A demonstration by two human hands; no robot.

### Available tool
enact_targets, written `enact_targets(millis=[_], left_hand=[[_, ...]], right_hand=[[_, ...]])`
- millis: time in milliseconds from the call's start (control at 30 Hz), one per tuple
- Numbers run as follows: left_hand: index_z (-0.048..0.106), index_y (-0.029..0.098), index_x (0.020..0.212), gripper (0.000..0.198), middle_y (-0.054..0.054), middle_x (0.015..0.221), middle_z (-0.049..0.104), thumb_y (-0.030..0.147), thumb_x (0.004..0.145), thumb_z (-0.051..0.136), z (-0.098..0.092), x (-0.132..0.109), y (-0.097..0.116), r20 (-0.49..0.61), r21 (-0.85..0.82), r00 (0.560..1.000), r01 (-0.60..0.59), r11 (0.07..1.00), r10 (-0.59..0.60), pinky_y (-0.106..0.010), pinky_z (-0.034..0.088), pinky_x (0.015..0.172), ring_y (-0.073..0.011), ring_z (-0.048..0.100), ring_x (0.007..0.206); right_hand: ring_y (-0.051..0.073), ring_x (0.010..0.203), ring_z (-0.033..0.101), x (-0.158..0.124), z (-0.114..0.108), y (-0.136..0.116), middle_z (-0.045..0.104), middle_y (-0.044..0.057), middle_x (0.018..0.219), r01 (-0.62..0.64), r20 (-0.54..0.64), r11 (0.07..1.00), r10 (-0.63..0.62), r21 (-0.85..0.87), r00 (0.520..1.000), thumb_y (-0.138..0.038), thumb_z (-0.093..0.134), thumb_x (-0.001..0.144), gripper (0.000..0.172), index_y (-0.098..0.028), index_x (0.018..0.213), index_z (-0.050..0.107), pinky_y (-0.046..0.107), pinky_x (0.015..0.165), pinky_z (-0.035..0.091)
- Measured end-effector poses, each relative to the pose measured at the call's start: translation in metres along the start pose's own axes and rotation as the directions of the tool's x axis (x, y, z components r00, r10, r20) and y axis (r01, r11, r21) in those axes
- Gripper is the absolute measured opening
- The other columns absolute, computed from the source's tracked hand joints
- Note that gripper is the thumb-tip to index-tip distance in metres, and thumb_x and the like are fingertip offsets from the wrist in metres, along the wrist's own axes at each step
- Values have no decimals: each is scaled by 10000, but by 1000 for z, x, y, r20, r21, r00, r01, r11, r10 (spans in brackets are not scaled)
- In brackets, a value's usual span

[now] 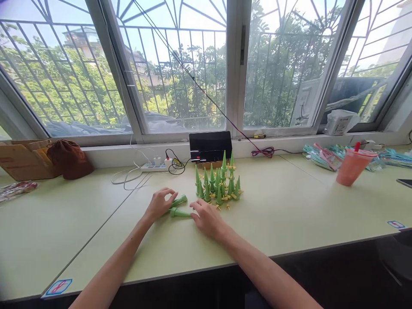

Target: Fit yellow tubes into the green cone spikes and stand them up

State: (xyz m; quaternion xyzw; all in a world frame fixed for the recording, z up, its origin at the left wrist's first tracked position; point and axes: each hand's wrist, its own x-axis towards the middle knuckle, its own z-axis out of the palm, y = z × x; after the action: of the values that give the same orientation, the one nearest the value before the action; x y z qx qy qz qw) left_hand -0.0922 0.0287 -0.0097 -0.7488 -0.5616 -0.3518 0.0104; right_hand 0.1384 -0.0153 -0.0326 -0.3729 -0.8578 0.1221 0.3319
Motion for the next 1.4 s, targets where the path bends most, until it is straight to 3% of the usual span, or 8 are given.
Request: enact_targets(millis=[133, 367, 533, 867, 1167, 1300, 1400], left_hand=[[661, 207, 709, 347, -57, 800, 685, 414, 881, 442, -4, -5, -9, -20, 30, 999, 26, 999, -26, -313, 451, 765, -208, 627, 769], [666, 215, 724, 332, -61, 824, 706, 419, 865, 445, 0, -9, -10, 41, 26, 996, 76, 997, -77, -306, 451, 758, -216, 618, 790], [677, 202, 757, 311, -62, 857, 695, 396, 864, 458, 8, -9, -5, 69, 9, 994, 79, 997, -80, -306, 460, 772, -214, 614, 810], [642, 187, 731, 344, -56, 738, 657, 374, 901, 409, 15, -6, 10, -8, -60, 999, 53, 997, -54, -303, 447, 719, -192, 589, 716], [653, 176, 808, 371, -55, 817, 720, 460, 902, 433, 9, -3, 29, -165, -404, 945, 195, 894, -281, -283, 492, 756, -199, 677, 811], [645, 178, 767, 382, -58, 805, 718, 467, 899, 433, 5, -3, 24, -243, -394, 895, 262, 881, -375, -300, 492, 774, -206, 680, 807], [640, 183, 734, 408, -61, 797, 715, 480, 900, 415, 7, -5, 23, -211, -362, 892, 308, 880, -399, -313, 490, 773, -213, 671, 802]], right_hand=[[182, 909, 606, 0, 5, -4, 591, 66, 1086, 13, 61, 997, -9, -78, 998, -193, 548, 903, 250, -202, 1153, 562, 263, 750, 422], [158, 765, 604, 3, 8, -7, 590, 64, 1020, -22, 148, 970, 60, -244, 987, -209, 506, 933, 102, -182, 992, 585, 257, 629, 372], [130, 699, 570, 3, 6, -5, 582, 51, 973, -29, 148, 963, 71, -269, 986, -156, 446, 946, 119, -172, 916, 560, 251, 580, 313], [139, 739, 551, 5, 1, 3, 588, 31, 916, -110, -31, 993, 109, -47, 994, -167, 466, 944, 91, -185, 892, 538, 242, 621, 347], [148, 721, 525, 8, -4, 6, 565, 36, 842, -32, -240, 993, 59, 115, 969, -206, 439, 948, 142, -183, 853, 542, 247, 661, 393], [140, 686, 506, 8, -5, 8, 555, 29, 809, -1, -317, 987, 52, 159, 947, -233, 412, 961, 179, -184, 847, 541, 242, 638, 383], [132, 636, 483, 8, -7, 8, 542, 17, 760, -7, -355, 982, 75, 189, 932, -267, 416, 962, 190, -182, 848, 542, 240, 609, 372]])
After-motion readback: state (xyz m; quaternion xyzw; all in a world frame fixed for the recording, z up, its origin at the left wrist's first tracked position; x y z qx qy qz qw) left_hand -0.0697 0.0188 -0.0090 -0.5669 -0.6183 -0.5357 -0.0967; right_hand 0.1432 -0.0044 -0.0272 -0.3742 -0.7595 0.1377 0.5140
